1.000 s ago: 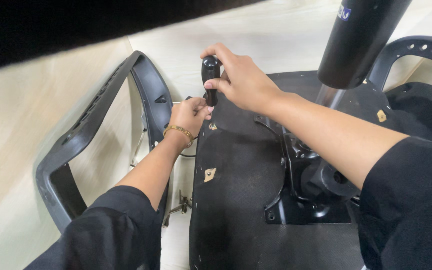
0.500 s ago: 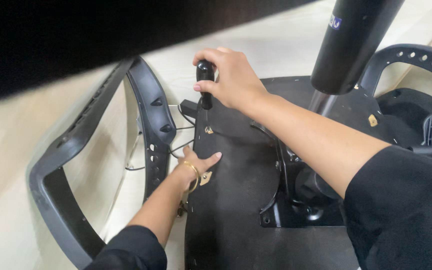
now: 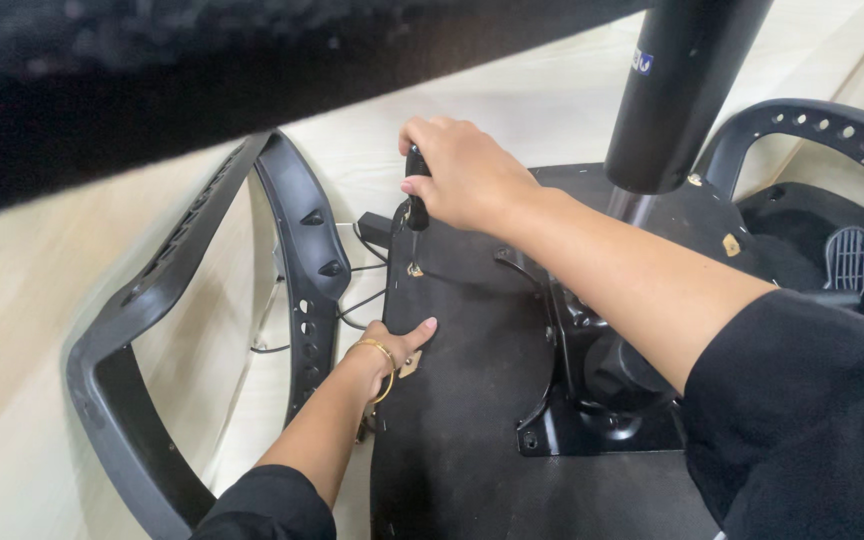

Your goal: The person uses a screwdriver to tighten screws on a black plastic frame component of a chair. They hold the frame steady with one hand while turning the screwdriver with the other, working on multiple fasteners in sequence.

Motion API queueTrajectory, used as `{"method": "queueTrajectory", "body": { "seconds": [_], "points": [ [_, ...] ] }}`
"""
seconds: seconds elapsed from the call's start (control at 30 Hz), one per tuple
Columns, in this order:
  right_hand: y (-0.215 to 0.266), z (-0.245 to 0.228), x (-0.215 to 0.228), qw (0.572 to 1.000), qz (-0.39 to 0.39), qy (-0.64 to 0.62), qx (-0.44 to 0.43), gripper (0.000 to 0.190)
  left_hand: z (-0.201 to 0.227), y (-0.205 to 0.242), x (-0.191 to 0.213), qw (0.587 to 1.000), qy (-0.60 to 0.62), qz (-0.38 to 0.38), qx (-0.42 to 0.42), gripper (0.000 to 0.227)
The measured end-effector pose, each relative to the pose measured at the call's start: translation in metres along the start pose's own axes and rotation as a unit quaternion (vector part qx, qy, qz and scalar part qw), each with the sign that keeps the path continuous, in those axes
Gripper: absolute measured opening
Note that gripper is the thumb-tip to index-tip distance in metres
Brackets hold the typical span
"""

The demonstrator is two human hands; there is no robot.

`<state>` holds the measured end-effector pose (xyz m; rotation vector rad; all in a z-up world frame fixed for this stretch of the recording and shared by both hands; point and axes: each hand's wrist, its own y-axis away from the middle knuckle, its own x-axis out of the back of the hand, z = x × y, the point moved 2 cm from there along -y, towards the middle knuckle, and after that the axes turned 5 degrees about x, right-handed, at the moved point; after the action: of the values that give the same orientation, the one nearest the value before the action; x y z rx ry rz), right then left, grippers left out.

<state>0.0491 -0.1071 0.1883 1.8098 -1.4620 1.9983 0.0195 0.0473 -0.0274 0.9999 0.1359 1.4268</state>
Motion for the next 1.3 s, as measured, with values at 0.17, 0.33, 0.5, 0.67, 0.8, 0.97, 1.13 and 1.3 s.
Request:
{"method": "queueTrajectory", "body": {
  "seconds": [0.17,0.33,0.5,0.67,0.8,0.97,1.13,1.3],
  "points": [
    [0.001,-0.016,-0.006,0.993,-0.07,0.02,-0.091,0.04,0.004,0.003,-0.002,1.0,0.002,0.005,-0.012,0.111],
    [0.008,-0.031,-0.005,0.993,-0.055,0.025,-0.103,0.05,-0.01,0.024,-0.002,0.996,0.062,-0.043,-0.052,0.139],
    [0.011,-0.026,0.001,0.982,-0.038,0.027,-0.181,0.044,-0.025,0.03,-0.008,0.992,0.074,-0.018,-0.1,0.139],
    [0.004,-0.013,0.0,0.981,-0.046,0.015,-0.19,0.031,-0.029,0.019,-0.014,0.995,-0.021,0.028,-0.096,0.138],
    [0.003,-0.009,-0.006,0.989,-0.03,-0.005,-0.142,0.03,-0.029,0.015,-0.014,0.996,-0.012,0.016,-0.084,0.139],
    [-0.003,-0.01,-0.008,0.996,-0.059,-0.013,-0.066,0.03,-0.023,0.014,-0.009,0.996,-0.024,-0.007,-0.087,0.141],
    [-0.013,-0.022,-0.017,0.992,-0.126,-0.014,0.001,0.027,-0.016,0.016,-0.004,0.995,-0.004,-0.028,-0.091,0.143],
    [-0.016,-0.023,-0.016,0.991,-0.13,-0.033,0.001,0.027,-0.02,0.014,0.0,0.993,0.003,-0.042,-0.108,0.142]
  ]
}}
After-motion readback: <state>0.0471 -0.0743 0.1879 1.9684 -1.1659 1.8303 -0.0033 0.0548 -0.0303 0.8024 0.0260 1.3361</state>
